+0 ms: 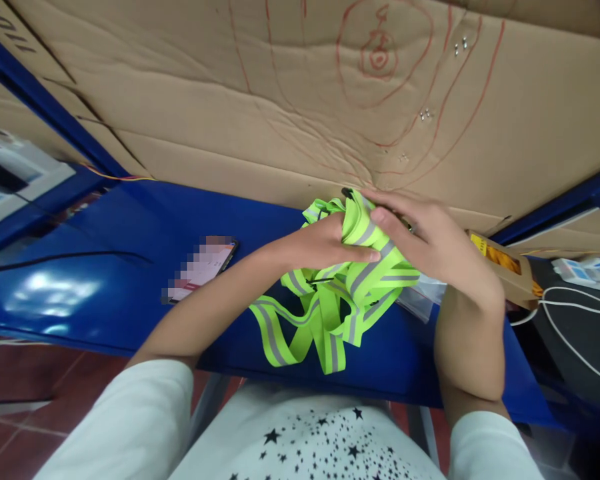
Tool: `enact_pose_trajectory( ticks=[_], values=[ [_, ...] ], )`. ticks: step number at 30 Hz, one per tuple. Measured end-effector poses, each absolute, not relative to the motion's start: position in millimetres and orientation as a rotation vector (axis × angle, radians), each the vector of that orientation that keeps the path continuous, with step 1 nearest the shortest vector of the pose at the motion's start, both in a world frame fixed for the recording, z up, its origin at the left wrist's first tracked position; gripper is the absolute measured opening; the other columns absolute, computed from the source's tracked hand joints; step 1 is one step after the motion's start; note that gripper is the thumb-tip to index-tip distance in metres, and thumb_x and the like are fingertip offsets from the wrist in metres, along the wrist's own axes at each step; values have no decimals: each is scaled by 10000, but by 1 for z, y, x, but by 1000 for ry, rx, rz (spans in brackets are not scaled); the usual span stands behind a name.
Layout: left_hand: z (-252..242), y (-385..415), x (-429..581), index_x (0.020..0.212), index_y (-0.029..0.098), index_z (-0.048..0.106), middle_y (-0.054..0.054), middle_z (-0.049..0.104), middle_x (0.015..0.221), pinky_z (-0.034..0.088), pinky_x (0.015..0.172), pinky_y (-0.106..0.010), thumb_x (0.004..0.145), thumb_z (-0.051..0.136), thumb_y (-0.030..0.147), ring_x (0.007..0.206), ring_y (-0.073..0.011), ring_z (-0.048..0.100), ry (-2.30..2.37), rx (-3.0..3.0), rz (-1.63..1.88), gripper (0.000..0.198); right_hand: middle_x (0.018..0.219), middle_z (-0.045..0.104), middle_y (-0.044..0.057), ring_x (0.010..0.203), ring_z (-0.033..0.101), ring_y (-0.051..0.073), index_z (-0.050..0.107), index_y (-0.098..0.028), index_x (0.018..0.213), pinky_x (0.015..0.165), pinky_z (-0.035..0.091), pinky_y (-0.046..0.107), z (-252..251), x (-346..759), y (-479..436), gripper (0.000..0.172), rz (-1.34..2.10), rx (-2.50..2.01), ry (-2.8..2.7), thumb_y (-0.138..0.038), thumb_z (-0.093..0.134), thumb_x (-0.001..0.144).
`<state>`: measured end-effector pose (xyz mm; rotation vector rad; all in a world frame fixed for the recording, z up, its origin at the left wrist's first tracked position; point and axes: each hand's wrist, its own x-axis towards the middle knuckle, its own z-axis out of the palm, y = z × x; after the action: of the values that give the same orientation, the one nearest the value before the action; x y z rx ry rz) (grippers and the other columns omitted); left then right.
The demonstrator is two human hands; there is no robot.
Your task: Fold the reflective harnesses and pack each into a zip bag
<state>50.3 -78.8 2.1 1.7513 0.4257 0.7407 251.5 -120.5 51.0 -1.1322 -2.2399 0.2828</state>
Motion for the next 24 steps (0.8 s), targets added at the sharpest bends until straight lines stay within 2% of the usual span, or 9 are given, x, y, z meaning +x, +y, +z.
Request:
enact_pose_trajectory(
  ticks=[3,6,10,12,14,17,19,22,24],
  values=[
    [2,-80,49,1140,153,737,-78,773,1146,563,1020,-409,781,871,373,1164,-288,696,470,1666,736,442,1478,628,117,1359,606,331,539,-234,1528,1129,495,510,51,249,-126,622,201,-1146,-2394,-550,613,997],
    [1,-80,49,1086,169,754,-59,790,1069,585,973,-400,693,946,314,1069,-269,731,510,1531,746,461,1439,658,117,1308,642,328,562,-227,1505,1091,517,487,50,245,-124,586,99,-1155,-2364,-498,642,991],
    [0,-79,53,1054,158,754,-72,807,976,615,918,-439,675,958,244,919,-265,776,497,1207,691,438,1144,774,63,1010,738,260,694,-238,1324,883,563,358,55,244,-116,420,102,-1155,-2262,-484,659,986],
    [2,-81,55,1056,146,757,-104,809,987,621,908,-447,740,923,296,907,-271,781,427,1151,582,387,923,759,39,821,713,208,752,-218,1159,741,530,301,58,247,-116,346,90,-1206,-2136,-503,653,990],
    [6,-85,57,1049,141,760,-112,808,969,611,907,-403,822,865,344,897,-241,771,346,1243,466,323,722,670,11,664,628,155,766,-196,933,612,452,264,62,250,-119,362,104,-1229,-1999,-532,644,989],
    [14,-92,57,1019,142,756,-63,775,815,591,887,-332,922,765,360,824,-188,735,272,1476,390,239,610,582,-6,557,528,112,713,-185,706,507,361,244,64,256,-126,481,310,-1193,-1830,-585,653,967],
    [19,-95,54,1010,146,760,-47,757,789,593,879,-313,961,709,346,817,-183,733,264,1589,394,212,625,624,6,555,565,124,718,-186,699,492,398,248,63,257,-128,490,580,-1155,-1740,-598,659,958],
    [26,-95,46,995,181,788,-41,792,899,600,923,-297,958,692,298,929,-200,762,230,1726,363,157,641,668,31,576,641,168,731,-187,757,492,474,274,59,255,-125,472,1036,-1164,-1712,-616,668,943],
    [28,-94,40,983,203,805,-25,810,975,595,971,-290,952,684,265,1021,-209,767,208,1777,339,140,642,657,17,552,616,149,712,-192,777,464,450,254,55,251,-119,448,1085,-1212,-1767,-615,692,925]
  ],
)
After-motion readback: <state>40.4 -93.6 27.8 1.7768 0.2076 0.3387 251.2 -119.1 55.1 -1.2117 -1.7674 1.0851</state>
